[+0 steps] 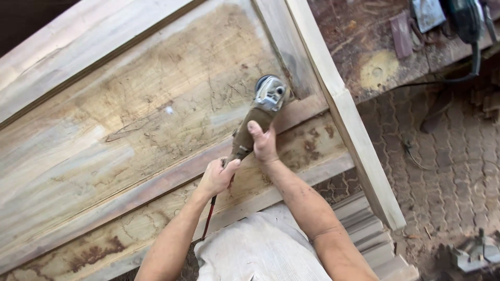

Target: Sanding a large wooden board using a hand-held angle grinder with a sanding attachment.

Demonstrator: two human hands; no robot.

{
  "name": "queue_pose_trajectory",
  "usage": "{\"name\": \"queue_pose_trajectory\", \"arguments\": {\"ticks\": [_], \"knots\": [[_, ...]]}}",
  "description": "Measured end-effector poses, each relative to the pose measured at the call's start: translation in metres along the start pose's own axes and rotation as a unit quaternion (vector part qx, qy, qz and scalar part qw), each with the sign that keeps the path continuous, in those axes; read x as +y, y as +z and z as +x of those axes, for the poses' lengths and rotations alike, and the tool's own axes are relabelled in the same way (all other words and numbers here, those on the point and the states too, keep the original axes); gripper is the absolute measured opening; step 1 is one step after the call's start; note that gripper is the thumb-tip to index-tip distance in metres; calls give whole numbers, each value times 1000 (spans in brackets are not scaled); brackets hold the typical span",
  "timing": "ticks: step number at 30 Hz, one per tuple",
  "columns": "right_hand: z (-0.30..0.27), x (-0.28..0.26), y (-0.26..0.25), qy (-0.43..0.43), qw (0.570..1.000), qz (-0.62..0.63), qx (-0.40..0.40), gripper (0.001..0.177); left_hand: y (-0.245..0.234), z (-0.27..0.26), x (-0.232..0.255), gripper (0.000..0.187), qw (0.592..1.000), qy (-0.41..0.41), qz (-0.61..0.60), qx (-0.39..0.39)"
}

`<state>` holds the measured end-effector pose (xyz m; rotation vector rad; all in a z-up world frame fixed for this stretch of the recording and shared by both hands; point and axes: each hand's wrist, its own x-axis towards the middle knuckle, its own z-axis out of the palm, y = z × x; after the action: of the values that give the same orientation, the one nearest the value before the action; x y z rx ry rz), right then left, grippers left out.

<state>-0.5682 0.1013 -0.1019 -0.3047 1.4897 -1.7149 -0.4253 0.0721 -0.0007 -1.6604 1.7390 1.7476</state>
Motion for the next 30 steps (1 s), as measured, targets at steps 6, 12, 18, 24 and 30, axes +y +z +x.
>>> {"name": "queue_pose_trajectory", "arguments": {"ticks": [6,12,18,24,30], "knots": [[82,-22,36,-8,993,64,-99,32,-12,35,30,60,996,-37,-22,78],[136,-79,99,113,970,-88,-195,62,-9,59,73,71,965,-36,-171,195],[155,-104,120,169,939,-150,-257,62,-5,68,93,65,928,-29,-280,246],[172,-113,101,123,964,-78,-223,59,-1,93,95,67,936,-15,-267,228],[201,-99,85,48,975,-90,-196,43,2,110,113,64,942,0,-264,207]]}}
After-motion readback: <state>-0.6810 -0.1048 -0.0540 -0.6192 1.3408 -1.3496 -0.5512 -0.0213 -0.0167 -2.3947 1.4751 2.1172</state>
